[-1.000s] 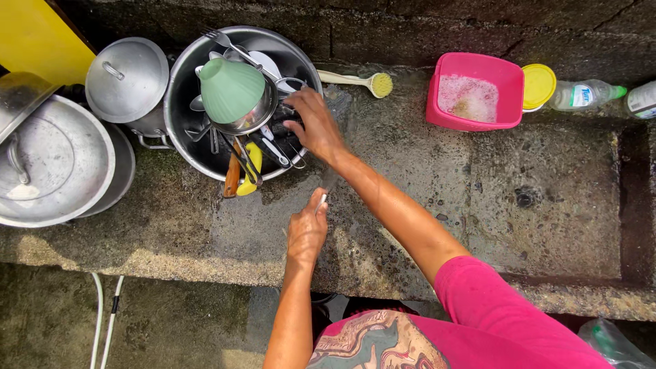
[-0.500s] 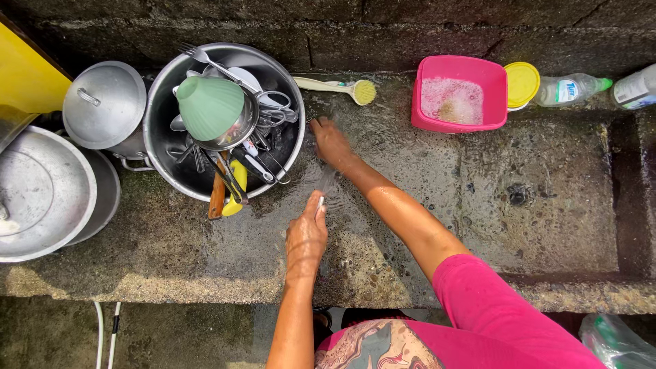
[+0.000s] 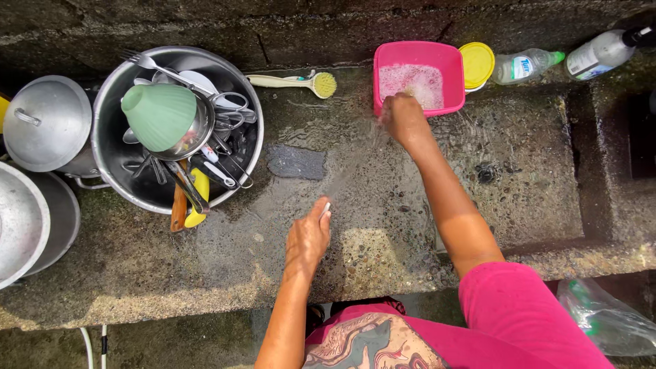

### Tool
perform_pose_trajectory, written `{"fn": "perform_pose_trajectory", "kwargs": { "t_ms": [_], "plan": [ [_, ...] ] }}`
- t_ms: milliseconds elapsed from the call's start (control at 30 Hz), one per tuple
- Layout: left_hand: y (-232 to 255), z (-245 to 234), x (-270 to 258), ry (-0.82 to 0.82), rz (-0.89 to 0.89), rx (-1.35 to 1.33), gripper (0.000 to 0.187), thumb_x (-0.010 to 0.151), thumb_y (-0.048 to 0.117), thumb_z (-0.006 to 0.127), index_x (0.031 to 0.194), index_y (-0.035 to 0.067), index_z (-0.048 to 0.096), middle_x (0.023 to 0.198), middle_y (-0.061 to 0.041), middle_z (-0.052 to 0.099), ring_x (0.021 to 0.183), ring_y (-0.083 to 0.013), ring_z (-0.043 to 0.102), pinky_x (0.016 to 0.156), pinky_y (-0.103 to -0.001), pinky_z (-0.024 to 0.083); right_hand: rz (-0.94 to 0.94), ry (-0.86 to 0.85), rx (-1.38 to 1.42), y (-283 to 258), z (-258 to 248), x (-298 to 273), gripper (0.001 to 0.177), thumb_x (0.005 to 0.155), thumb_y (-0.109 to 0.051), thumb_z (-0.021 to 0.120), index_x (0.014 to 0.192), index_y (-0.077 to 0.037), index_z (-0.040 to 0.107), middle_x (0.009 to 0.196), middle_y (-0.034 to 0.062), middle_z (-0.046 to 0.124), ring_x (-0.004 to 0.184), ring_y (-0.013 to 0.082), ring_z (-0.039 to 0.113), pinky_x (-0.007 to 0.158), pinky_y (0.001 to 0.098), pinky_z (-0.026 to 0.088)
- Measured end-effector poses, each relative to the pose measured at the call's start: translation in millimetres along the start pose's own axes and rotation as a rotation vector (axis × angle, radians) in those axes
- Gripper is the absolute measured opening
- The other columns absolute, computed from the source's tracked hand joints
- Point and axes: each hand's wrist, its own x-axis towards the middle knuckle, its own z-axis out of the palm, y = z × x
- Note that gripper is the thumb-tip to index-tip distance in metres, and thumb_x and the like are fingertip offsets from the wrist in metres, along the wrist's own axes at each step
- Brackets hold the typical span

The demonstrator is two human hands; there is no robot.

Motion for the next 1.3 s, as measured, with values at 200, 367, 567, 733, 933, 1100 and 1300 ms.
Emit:
{"fn": "perform_pose_trajectory", "kwargs": {
  "t_ms": [200, 367, 567, 733, 933, 1100, 1300],
  "plan": [
    [-2, -11, 7, 0.037, -0.144, 0.003, 0.041, 0.106, 0.033, 0.05, 0.147, 0.033, 0.052, 0.072, -0.019, 0.074, 0.059, -0.0312, 0.072, 0.048, -0.045, 0.056, -0.25, -0.364, -0.358, -21, -26, -21, 0.048, 0.071, -0.051, 0.081, 0.092, -0.007, 0.081, 0.106, 0.0197, 0.072, 0.109, 0.048, 0.062, 0.085, 0.0573, 0.05],
    [1, -21, 9, 0.004, -0.207, 0.022, 0.042, 0.108, 0.034, 0.046, 0.149, 0.033, 0.048, 0.066, -0.014, 0.07, 0.051, -0.0284, 0.066, 0.044, -0.043, 0.056, -0.146, -0.357, -0.315, -84, 22, -38, 0.037, 0.091, -0.043, 0.073, 0.097, -0.007, 0.077, 0.1, 0.016, 0.074, 0.096, 0.0351, 0.072, 0.081, 0.047, 0.058],
    [4, -22, 10, 0.095, -0.174, 0.025, 0.038, 0.105, 0.035, 0.05, 0.143, 0.039, 0.056, 0.064, -0.009, 0.067, 0.053, -0.0209, 0.062, 0.049, -0.04, 0.055, -0.461, -0.106, 0.137, -148, 113, -34, 0.07, 0.075, -0.018, 0.08, 0.14, -0.008, 0.056, 0.129, 0.0351, 0.06, 0.12, 0.0515, 0.053, 0.091, 0.0545, 0.048],
    [-25, -35, 16, 0.15, -0.317, -0.156, 0.04, 0.106, 0.032, 0.047, 0.144, 0.038, 0.054, 0.079, -0.017, 0.075, 0.064, -0.0333, 0.073, 0.052, -0.047, 0.058, -0.342, -0.194, 0.3, -116, 84, -34, 0.056, 0.069, 0.003, 0.07, 0.124, -0.005, 0.062, 0.12, 0.0229, 0.069, 0.115, 0.0392, 0.066, 0.1, 0.0422, 0.054],
    [-51, -37, 32, 0.329, -0.213, -0.155, 0.036, 0.104, 0.028, 0.057, 0.14, 0.029, 0.058, 0.09, -0.023, 0.074, 0.081, -0.0408, 0.072, 0.066, -0.053, 0.057, -0.041, 0.207, -0.247, -51, -87, 6, 0.024, 0.076, -0.009, 0.081, 0.1, -0.007, 0.075, 0.106, 0.0142, 0.063, 0.104, 0.0355, 0.06, 0.083, 0.0507, 0.05],
    [-27, -8, 20, 0.348, -0.027, -0.203, 0.037, 0.099, 0.028, 0.06, 0.136, 0.033, 0.063, 0.086, -0.021, 0.075, 0.073, -0.0351, 0.075, 0.066, -0.052, 0.056, -0.434, 0.124, -0.183, -88, -5, 73, 0.066, 0.077, -0.019, 0.085, 0.134, -0.001, 0.06, 0.128, 0.0199, 0.059, 0.118, 0.0353, 0.055, 0.103, 0.0495, 0.042],
    [-13, -38, 9, 0.222, -0.277, -0.257, 0.041, 0.103, 0.034, 0.05, 0.145, 0.035, 0.054, 0.067, -0.014, 0.07, 0.051, -0.0279, 0.064, 0.054, -0.043, 0.058, -0.422, 0.033, -0.145, -122, 154, 156, 0.054, 0.086, -0.01, 0.071, 0.136, -0.001, 0.054, 0.136, 0.0198, 0.057, 0.124, 0.0376, 0.055, 0.102, 0.0508, 0.045]
  ]
}}
